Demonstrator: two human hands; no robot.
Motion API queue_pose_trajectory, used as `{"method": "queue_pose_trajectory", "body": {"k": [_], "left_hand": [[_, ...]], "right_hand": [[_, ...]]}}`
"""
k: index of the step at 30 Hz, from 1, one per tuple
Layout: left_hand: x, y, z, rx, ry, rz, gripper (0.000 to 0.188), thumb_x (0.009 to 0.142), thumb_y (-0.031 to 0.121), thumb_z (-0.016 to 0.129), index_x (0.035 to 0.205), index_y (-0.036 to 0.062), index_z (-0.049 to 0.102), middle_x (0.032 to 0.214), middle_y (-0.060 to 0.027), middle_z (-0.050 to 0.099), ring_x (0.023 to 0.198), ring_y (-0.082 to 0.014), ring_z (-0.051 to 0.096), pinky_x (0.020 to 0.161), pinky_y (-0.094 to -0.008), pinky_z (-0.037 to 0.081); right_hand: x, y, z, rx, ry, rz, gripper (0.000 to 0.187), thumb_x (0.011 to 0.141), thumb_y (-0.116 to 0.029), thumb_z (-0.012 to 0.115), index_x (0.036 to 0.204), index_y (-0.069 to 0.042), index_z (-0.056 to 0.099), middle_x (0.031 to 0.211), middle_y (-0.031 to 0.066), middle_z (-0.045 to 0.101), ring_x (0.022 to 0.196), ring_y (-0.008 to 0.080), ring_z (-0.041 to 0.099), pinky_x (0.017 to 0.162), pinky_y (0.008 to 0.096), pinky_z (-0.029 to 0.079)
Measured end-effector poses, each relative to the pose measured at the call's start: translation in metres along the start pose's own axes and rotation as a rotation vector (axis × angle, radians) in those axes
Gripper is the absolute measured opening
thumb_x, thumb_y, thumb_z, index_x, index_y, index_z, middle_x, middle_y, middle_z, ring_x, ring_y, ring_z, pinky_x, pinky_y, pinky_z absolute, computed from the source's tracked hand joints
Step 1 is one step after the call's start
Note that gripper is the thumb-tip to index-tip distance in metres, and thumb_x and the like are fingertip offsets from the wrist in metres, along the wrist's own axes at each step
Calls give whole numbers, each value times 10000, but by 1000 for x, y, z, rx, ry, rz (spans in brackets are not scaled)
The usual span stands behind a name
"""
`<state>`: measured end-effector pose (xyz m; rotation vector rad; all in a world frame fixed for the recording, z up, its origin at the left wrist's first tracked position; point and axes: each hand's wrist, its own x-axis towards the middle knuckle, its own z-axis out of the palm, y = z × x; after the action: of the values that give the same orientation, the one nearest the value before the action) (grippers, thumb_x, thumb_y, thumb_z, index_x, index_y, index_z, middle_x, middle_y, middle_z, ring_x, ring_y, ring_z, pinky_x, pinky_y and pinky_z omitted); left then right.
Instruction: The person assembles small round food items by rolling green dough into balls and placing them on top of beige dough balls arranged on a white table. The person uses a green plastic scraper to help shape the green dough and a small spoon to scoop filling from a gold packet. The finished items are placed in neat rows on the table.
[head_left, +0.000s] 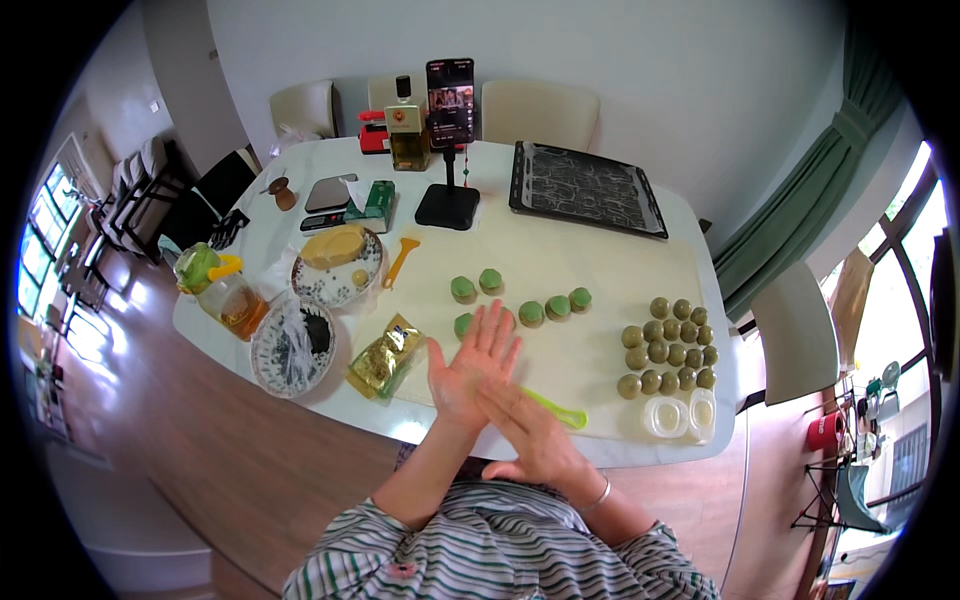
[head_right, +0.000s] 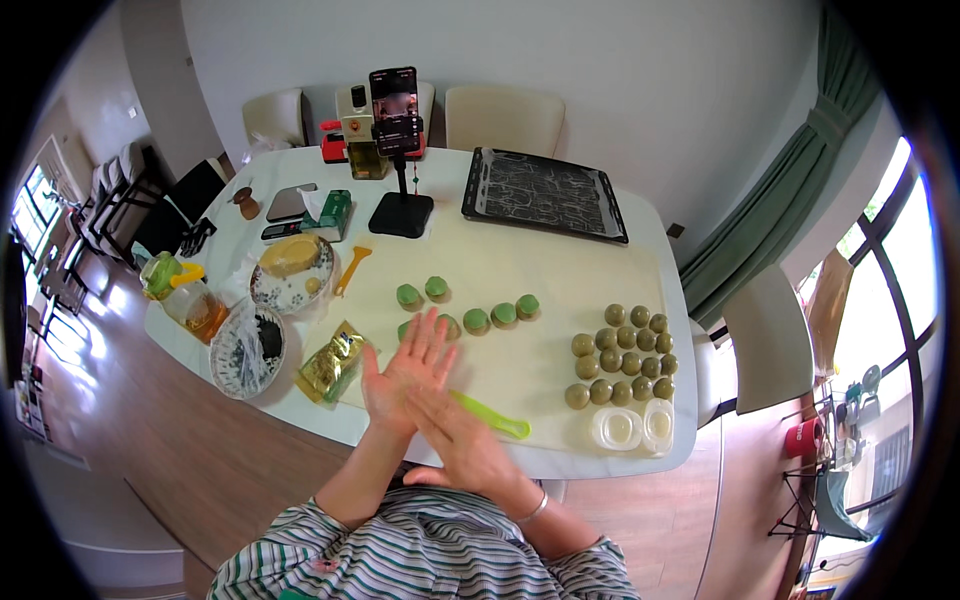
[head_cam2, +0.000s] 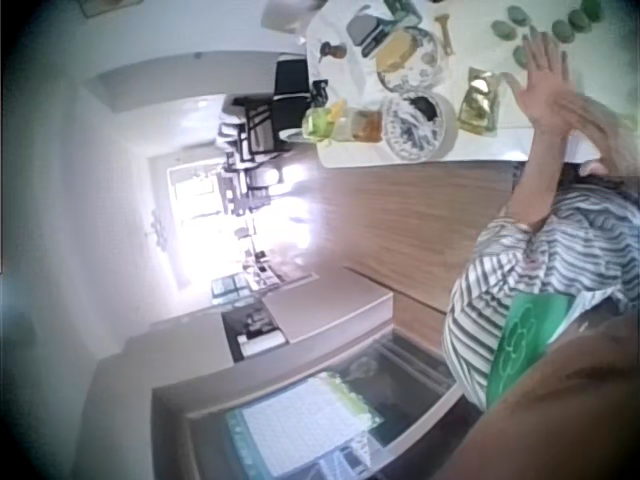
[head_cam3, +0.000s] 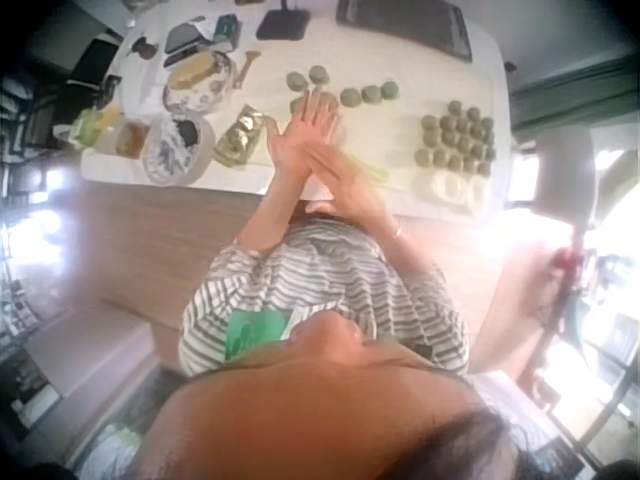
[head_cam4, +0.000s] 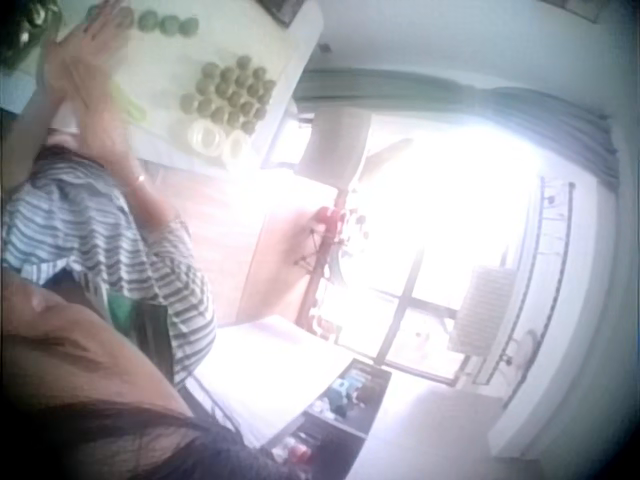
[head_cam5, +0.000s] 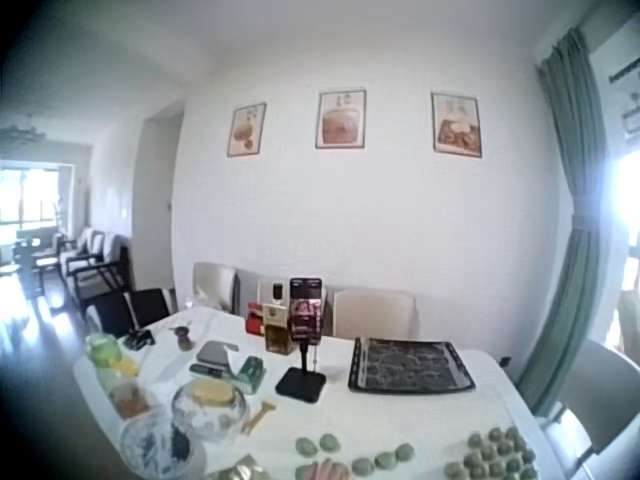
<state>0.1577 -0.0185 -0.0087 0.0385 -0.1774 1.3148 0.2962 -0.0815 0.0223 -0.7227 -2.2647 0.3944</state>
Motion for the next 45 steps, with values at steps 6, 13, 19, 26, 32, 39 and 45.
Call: {"method": "queue_pose_trajectory", "body": {"k": [6,13,19,26,32,39,45], "left_hand": [[-8,-11,7,-42,59,-94,888,980,703,231,1593,71,119,1666,-107,169,1543,-282,129,1242,-503,116],[-8,-9,-10,-88,15,-89,873,1000,669,212,1584,24,134,1666,-122,159,1545,-270,127,1250,-463,119],[-10,-16,8,-159,-23,-69,844,1015,640,218,1582,20,148,1662,-119,172,1542,-249,140,1255,-418,120],[-12,-24,5,-72,-50,-60,831,1018,633,222,1587,33,139,1666,-121,154,1546,-249,119,1257,-423,116],[-34,-43,-17,-485,108,-213,886,991,687,217,1593,44,126,1673,-144,96,1550,-278,83,1256,-412,94],[-26,-26,-26,-66,-24,-103,862,1002,664,204,1593,40,130,1674,-142,95,1549,-282,93,1250,-417,101],[-28,-23,-28,-72,25,-141,877,997,657,221,1584,11,131,1677,-131,82,1552,-288,70,1255,-450,88]], "right_hand": [[5,16,11,34,-29,47,910,852,-682,592,1361,71,535,1435,236,506,1341,417,482,1128,495,377],[2,1,10,198,24,82,963,913,-755,386,1351,90,535,1402,261,538,1336,402,500,1183,500,286],[-7,14,0,565,270,316,939,990,-696,170,1326,89,561,1346,238,600,1352,401,486,1190,502,268],[-10,-2,13,111,157,190,877,965,-682,356,1372,75,528,1432,250,517,1392,414,433,1186,537,262],[-17,7,18,-50,-58,93,887,871,-666,543,1370,67,521,1477,244,462,1407,416,404,1171,532,293],[-21,-7,3,73,-98,-23,816,891,-604,585,1361,61,533,1438,226,509,1354,408,472,1142,508,354],[-37,11,0,146,-83,81,796,883,-590,611,1357,46,540,1425,216,523,1340,405,487,1134,505,363]]}}
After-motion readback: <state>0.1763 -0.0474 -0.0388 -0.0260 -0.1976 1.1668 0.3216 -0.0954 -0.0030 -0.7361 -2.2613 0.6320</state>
